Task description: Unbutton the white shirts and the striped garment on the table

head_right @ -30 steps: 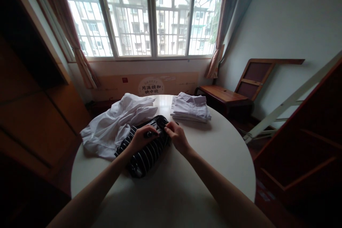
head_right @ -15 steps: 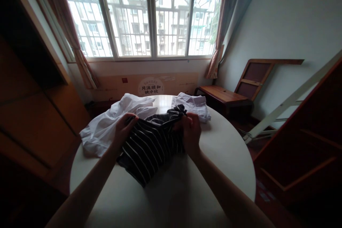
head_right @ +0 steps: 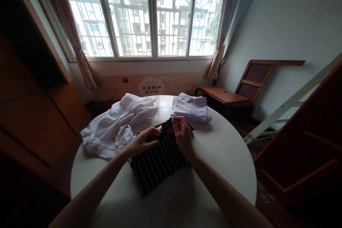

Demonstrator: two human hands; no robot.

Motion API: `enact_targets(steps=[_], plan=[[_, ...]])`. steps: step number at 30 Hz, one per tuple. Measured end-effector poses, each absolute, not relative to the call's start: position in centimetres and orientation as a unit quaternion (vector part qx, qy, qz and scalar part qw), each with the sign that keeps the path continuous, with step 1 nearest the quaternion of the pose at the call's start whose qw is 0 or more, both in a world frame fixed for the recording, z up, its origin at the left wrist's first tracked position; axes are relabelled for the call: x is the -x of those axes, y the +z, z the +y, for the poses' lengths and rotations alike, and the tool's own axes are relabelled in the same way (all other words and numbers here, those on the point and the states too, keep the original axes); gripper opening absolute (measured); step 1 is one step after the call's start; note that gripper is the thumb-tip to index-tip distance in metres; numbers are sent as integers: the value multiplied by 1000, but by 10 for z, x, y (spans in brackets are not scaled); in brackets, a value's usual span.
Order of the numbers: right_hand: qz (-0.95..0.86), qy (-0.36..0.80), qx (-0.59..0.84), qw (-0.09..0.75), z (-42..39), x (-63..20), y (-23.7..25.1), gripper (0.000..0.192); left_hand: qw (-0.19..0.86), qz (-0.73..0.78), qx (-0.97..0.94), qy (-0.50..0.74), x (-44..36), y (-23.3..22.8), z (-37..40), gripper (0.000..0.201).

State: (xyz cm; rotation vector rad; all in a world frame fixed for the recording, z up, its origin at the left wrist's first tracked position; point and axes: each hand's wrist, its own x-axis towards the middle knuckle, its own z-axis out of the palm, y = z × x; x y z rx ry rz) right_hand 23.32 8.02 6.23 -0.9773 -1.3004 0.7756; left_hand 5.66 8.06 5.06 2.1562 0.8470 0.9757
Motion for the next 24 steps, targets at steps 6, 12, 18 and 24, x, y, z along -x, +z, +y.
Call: enact_targets(steps=[6, 12, 18, 24], plan=[[-536, 384, 420, 623, 90, -233, 59, 31, 375, 315, -806, 333, -51, 55, 85, 18], [-631, 323, 424, 564, 79, -231, 61, 20, 357, 351, -790, 353, -57, 50, 86, 8], [-791, 136, 392, 450, 66, -226, 55, 19, 288, 430, -772, 370, -60, 42, 92, 12], [-813, 160, 401, 390, 78, -225, 43, 9, 260, 439, -773, 377, -60, 36, 95, 9]])
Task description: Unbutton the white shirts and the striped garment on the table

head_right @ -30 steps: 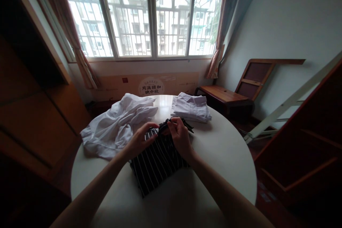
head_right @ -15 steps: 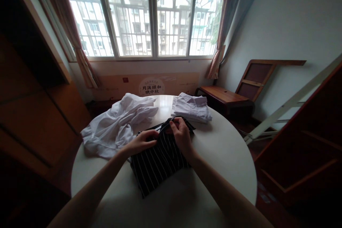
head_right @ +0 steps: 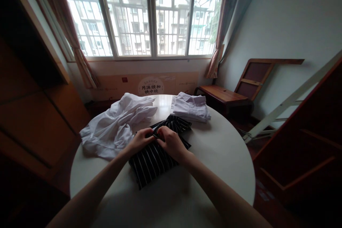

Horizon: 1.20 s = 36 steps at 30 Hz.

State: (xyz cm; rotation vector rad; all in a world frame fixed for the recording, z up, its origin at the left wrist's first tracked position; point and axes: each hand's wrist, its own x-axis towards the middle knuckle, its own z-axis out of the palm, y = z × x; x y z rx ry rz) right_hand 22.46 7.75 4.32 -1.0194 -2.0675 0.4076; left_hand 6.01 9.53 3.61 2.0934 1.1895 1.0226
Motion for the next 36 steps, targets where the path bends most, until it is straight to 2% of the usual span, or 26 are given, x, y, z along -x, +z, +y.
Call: enact_targets(steps=[2, 8, 13, 16, 23, 26, 30, 36], plan=[[-819, 161, 397, 382, 79, -225, 42, 6, 259, 447, -762, 391, -59, 37, 95, 10], [-833, 133, 393, 366, 77, -228, 45, 15, 255, 453, -748, 413, -59, 39, 91, 16], [-838, 186, 374, 351, 81, -231, 45, 12, 250, 384, -788, 412, -60, 40, 89, 11], [-819, 260, 368, 355, 85, -232, 46, 8, 269, 358, -796, 407, -58, 39, 91, 11], [-696, 533, 325, 354, 82, -234, 54, 8, 388, 318, -790, 352, -52, 46, 91, 19], [-644, 593, 323, 360, 80, -234, 53, 7, 399, 318, -790, 341, -52, 50, 89, 19], [-656, 564, 345, 364, 82, -232, 50, 11, 407, 321, -784, 341, -53, 51, 89, 18], [-749, 410, 346, 388, 86, -231, 52, 18, 405, 341, -774, 347, -55, 48, 90, 23]])
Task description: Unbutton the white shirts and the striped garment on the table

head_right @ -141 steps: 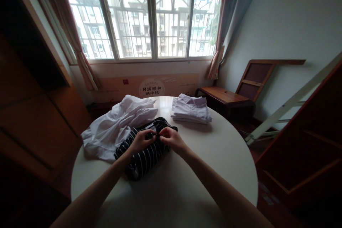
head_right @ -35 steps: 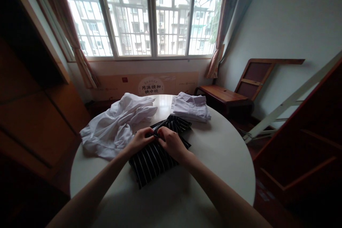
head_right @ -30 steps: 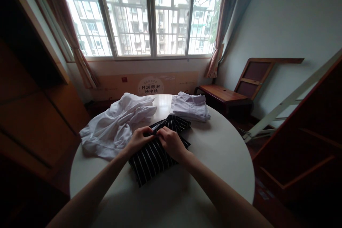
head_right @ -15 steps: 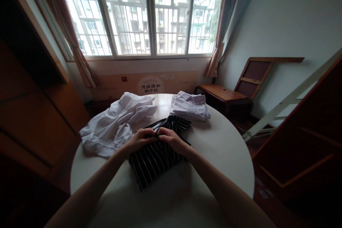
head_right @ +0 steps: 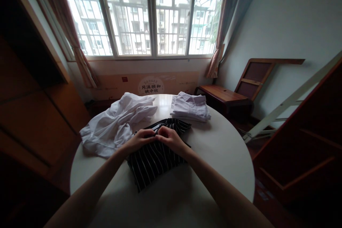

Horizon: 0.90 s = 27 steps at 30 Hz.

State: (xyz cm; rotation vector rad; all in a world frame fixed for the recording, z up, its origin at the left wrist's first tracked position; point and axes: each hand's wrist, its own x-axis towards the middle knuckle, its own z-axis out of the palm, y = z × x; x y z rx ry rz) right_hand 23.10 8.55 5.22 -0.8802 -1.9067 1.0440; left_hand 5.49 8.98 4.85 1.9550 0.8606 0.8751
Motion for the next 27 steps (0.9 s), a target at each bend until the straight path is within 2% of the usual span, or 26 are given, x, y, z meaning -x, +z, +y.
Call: enact_targets(steps=[3, 12, 21, 27], plan=[[-761, 374, 329, 416, 85, -233, 53, 15, 395, 336, -781, 348, -54, 48, 91, 22], [-679, 495, 299, 453, 97, -231, 39, 21, 380, 308, -794, 360, -54, 41, 94, 18], [-707, 388, 349, 477, 87, -228, 41, 15, 286, 353, -807, 378, -60, 37, 94, 16], [-676, 427, 363, 480, 94, -229, 40, 26, 249, 381, -791, 409, -60, 40, 91, 11]])
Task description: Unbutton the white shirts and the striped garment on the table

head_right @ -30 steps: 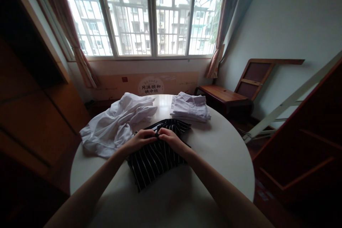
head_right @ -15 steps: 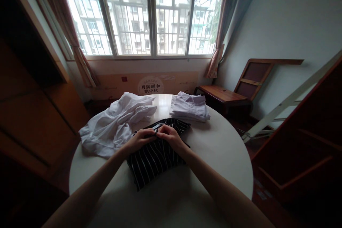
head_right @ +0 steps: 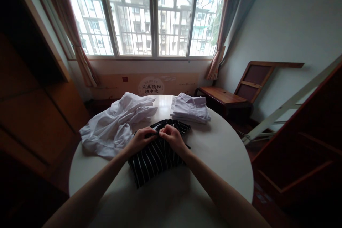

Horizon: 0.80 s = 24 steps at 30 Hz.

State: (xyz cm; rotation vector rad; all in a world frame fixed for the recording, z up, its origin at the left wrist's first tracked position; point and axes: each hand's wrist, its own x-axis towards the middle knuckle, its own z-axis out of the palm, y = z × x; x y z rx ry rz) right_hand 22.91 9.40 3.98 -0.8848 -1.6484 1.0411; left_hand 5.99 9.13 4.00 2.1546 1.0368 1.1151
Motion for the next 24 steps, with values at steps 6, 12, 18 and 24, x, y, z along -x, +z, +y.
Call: enact_targets(steps=[6, 12, 18, 24], plan=[[-673, 445, 348, 478, 97, -231, 39, 25, 240, 364, -804, 405, -61, 41, 89, 16], [-673, 453, 343, 475, 93, -232, 43, 23, 234, 350, -814, 400, -60, 36, 92, 18], [-643, 501, 349, 462, 96, -233, 43, 19, 221, 331, -819, 414, -62, 30, 95, 13], [-596, 572, 340, 450, 100, -232, 37, 17, 216, 330, -819, 417, -63, 32, 93, 9]])
